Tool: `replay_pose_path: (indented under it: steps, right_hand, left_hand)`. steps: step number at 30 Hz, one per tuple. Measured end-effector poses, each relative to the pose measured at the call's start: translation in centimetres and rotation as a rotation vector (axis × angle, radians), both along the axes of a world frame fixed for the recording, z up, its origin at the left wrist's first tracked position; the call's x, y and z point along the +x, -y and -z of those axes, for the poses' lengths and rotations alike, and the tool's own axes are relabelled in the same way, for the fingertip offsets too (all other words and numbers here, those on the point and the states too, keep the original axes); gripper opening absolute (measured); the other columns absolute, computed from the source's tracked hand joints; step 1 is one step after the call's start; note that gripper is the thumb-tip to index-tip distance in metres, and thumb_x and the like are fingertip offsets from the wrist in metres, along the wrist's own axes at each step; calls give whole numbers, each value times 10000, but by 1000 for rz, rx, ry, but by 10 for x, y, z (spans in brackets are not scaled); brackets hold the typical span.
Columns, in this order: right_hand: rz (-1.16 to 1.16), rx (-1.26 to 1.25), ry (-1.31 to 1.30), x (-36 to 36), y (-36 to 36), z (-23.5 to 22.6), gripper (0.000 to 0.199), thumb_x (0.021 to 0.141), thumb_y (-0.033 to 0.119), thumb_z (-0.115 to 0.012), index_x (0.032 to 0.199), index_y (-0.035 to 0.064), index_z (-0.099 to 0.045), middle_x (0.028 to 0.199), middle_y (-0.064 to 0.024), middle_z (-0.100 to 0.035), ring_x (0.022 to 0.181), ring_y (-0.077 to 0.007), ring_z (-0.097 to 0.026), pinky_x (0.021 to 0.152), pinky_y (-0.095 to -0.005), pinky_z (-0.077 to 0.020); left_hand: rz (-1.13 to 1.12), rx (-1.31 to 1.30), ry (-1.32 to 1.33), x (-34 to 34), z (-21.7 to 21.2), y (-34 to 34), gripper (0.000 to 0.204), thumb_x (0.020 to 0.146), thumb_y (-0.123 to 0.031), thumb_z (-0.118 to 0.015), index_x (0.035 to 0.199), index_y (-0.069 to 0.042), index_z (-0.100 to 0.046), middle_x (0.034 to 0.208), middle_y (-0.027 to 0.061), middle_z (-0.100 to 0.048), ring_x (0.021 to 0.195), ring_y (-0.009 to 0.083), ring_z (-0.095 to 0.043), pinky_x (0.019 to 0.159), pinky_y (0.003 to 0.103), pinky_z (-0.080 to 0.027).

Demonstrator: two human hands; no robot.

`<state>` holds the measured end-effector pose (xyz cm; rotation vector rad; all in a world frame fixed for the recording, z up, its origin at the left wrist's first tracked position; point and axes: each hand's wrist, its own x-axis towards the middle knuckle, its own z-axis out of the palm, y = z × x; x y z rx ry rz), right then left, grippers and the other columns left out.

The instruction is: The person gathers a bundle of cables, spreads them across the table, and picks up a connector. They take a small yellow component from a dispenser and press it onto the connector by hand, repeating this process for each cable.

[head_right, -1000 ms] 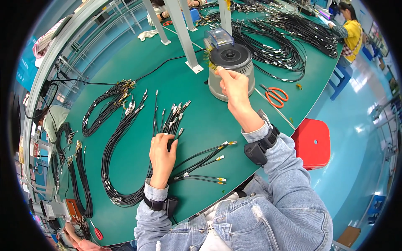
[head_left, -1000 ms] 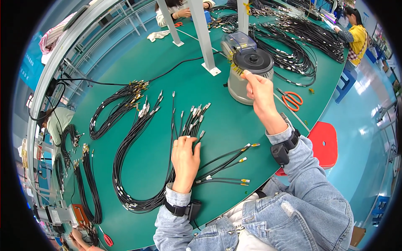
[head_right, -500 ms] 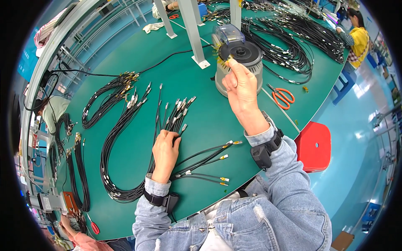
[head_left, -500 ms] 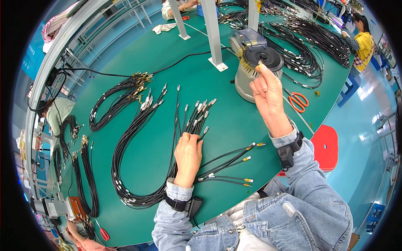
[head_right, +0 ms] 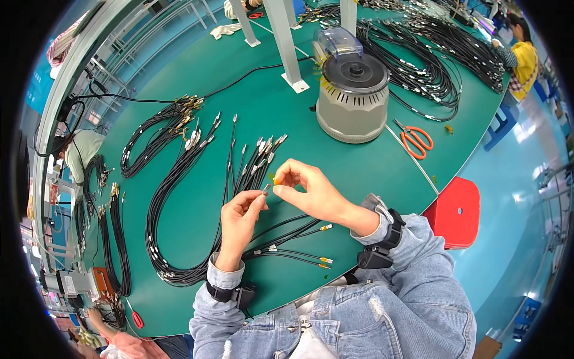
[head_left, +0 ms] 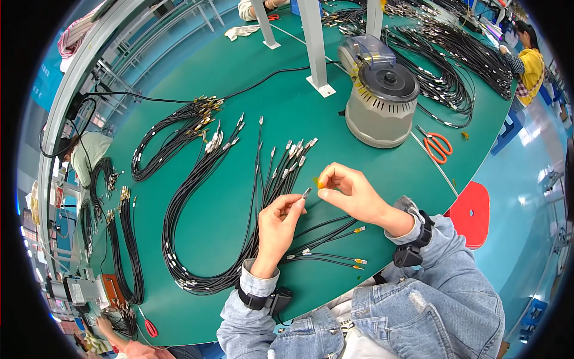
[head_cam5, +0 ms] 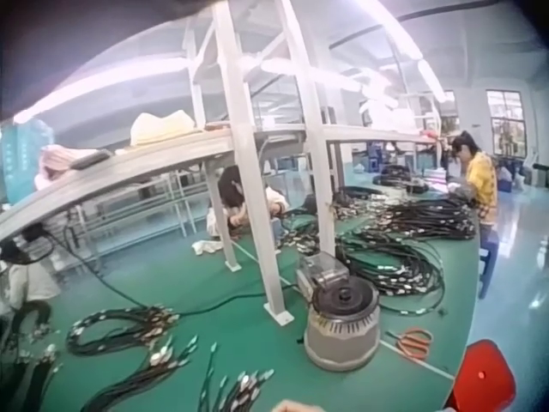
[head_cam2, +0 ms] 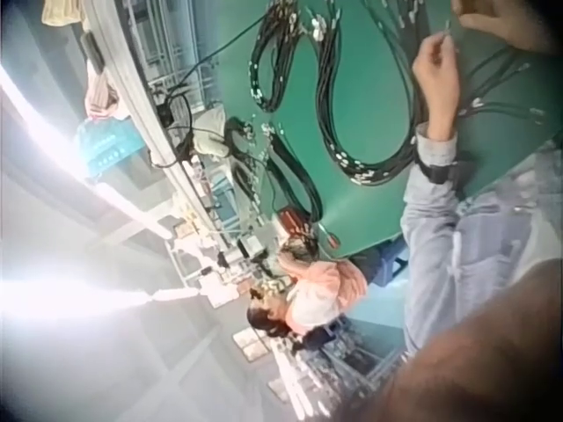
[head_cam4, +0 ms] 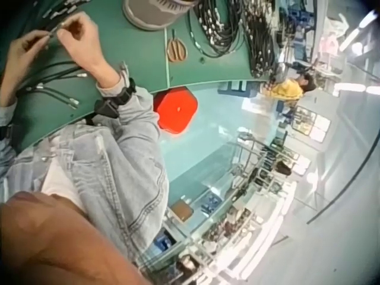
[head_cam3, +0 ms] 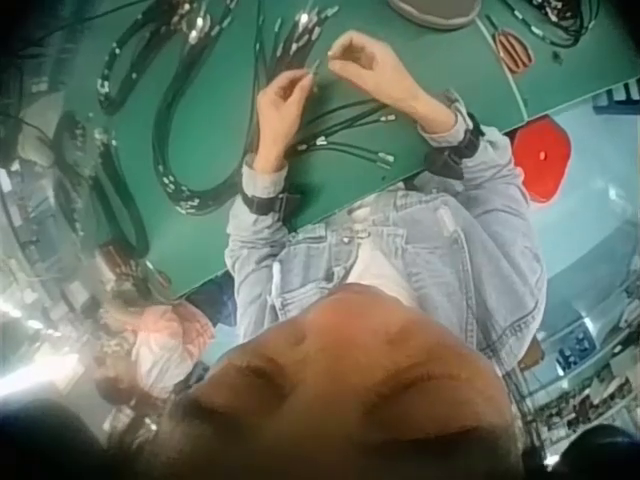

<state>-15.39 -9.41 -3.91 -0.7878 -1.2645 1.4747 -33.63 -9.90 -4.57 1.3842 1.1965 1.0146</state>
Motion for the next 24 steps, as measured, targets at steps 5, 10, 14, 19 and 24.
replay_pose_path:
  steps: [5,10,14,19,24]
  right_hand:
    - [169,157,231,-10,1,0,196,795,37,-616,966,7,-523,848,-41,-580,738,-86,-513,707,-247,-433]
    - [160,118,229,-10,3,4,183,783,43,-628,936,-5,-541,844,-51,-604,710,-98,-544,666,-248,-457]
    - [153,105,189,-13,4,7,169,782,36,-632,917,-20,-549,843,-59,-610,733,-106,-566,687,-252,-476]
    - [160,82,179,-12,4,8,149,791,47,-632,900,-35,-571,820,-65,-620,756,-113,-590,704,-258,-491]
    - [179,71,185,-11,4,9,144,794,56,-635,891,-40,-589,804,-67,-628,747,-113,-597,699,-258,-496]
  left_hand:
    - [-23,272,-213,3,-1,8,77,804,-51,-635,862,-1,-636,674,9,-592,513,28,-450,452,185,-339]
    - [-49,405,-392,10,-10,13,57,777,-33,-653,829,-13,-644,647,22,-579,484,40,-435,428,203,-323]
    - [-73,517,-470,11,-10,16,78,757,-19,-662,833,-15,-644,628,42,-567,454,55,-424,409,218,-311]
    - [-76,509,-437,11,-9,17,71,754,-18,-662,821,-4,-643,630,48,-577,444,62,-421,405,217,-314]
    - [-64,470,-411,11,-9,17,73,755,-21,-662,822,2,-643,628,47,-580,443,60,-419,405,214,-314]
